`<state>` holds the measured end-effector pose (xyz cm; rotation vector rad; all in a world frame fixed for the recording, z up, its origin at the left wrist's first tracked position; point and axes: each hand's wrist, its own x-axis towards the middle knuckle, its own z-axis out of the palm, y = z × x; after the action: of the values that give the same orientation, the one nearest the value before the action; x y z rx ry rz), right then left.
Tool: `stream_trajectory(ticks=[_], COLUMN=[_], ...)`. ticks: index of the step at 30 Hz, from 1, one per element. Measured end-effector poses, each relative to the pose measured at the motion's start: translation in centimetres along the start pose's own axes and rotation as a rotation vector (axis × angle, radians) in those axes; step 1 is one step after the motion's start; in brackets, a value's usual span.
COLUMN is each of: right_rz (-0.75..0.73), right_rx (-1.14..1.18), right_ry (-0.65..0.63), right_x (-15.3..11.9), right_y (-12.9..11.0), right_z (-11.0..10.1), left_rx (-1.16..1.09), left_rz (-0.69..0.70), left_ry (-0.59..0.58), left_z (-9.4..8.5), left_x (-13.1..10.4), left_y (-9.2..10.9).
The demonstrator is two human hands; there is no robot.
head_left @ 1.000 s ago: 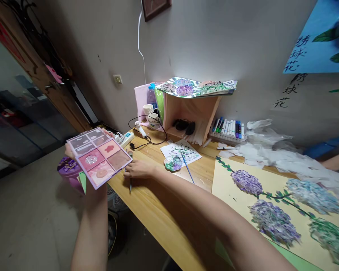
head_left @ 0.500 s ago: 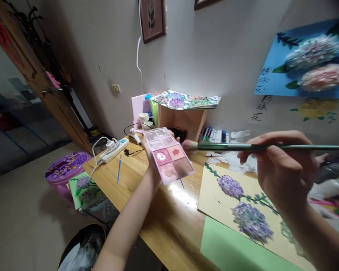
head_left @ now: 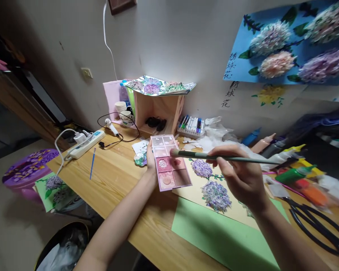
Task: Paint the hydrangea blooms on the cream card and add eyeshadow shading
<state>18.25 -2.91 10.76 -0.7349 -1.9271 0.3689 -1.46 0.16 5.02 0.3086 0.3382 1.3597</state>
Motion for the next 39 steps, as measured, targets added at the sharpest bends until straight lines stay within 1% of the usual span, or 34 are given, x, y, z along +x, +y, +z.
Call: stream_trajectory(ticks=[2, 3, 5, 8, 10, 12, 15, 18, 21, 24, 27, 28, 30, 31, 32, 35, 39], right_rz=[-0.03, -0.038, -0.034, -0.013, 0.015, 0.031, 0.021, 0.034, 0.046, 0.072, 0.085, 0.091, 0.109, 0.115, 0.119, 0.125, 0.129], right_rx=[-0.03, -0.041, -0.051, -0.07, -0.065, -0.064, -0.078, -0.074, -0.075, -0.041, -0.04, -0.035, 0.009, 0.036, 0.059, 0.106, 0.149], right_ry=[-0.093, -0.106, -0.092, -0.146, -0.124, -0.104, -0.177, -0.127, -0.16, -0.122, -0.177, -0.172, -0.11, -0.089, -0.095, -0.167, -0.111], right_x=[0.0, 0.0, 0.0, 0.1, 0.2, 0.2, 0.3, 0.3, 0.4, 0.4, 0.5, 0.6, 0.6, 0.6, 0.6, 0.6, 0.7], right_y=[0.1, 0.2, 0.3, 0.4, 0.5, 0.6, 0.7, 0.9, 1.0, 1.1, 1.1, 1.1, 1.1, 1.1, 1.1, 1.3, 1.3], right_z=[0.2, 0.2, 0.3, 0.4, 0.4, 0.4, 0.4, 0.5, 0.5, 0.3, 0.1, 0.0, -0.1, -0.1, -0.2, -0.5, -1.0], left_rx=[0.006, 0.0, -0.025, -0.066, -0.068, -0.051, -0.016, 0.006, 0.025, 0.035, 0.052, 0.055, 0.053, 0.052, 0.052, 0.044, 0.019], left_rz=[-0.031, -0.046, -0.055, -0.02, -0.017, -0.03, 0.004, 0.009, -0.001, -0.013, -0.049, -0.054, -0.06, -0.064, -0.069, -0.098, -0.184], left_ry=[0.033, 0.045, 0.055, 0.036, 0.026, 0.044, 0.11, 0.168, 0.196, 0.181, 0.161, 0.154, 0.133, 0.127, 0.124, 0.141, 0.126], left_z=[-0.2, -0.3, -0.6, -1.3, -1.6, -1.7, -1.3, -1.0, -1.0, -1.4, -2.0, -2.2, -2.3, -2.3, -2.2, -1.6, -0.7], left_x=[-0.2, -0.3, -0.3, 0.0, 0.2, 0.3, 0.3, 0.2, 0.2, 0.4, 0.5, 0.6, 0.5, 0.5, 0.4, 0.0, -0.6], left_y=[0.0, 0.0, 0.0, 0.0, 0.0, 0.0, -0.1, -0.2, -0.5, -0.7, -0.9, -0.9, -0.9, -1.0, -1.0, -1.0, -1.1])
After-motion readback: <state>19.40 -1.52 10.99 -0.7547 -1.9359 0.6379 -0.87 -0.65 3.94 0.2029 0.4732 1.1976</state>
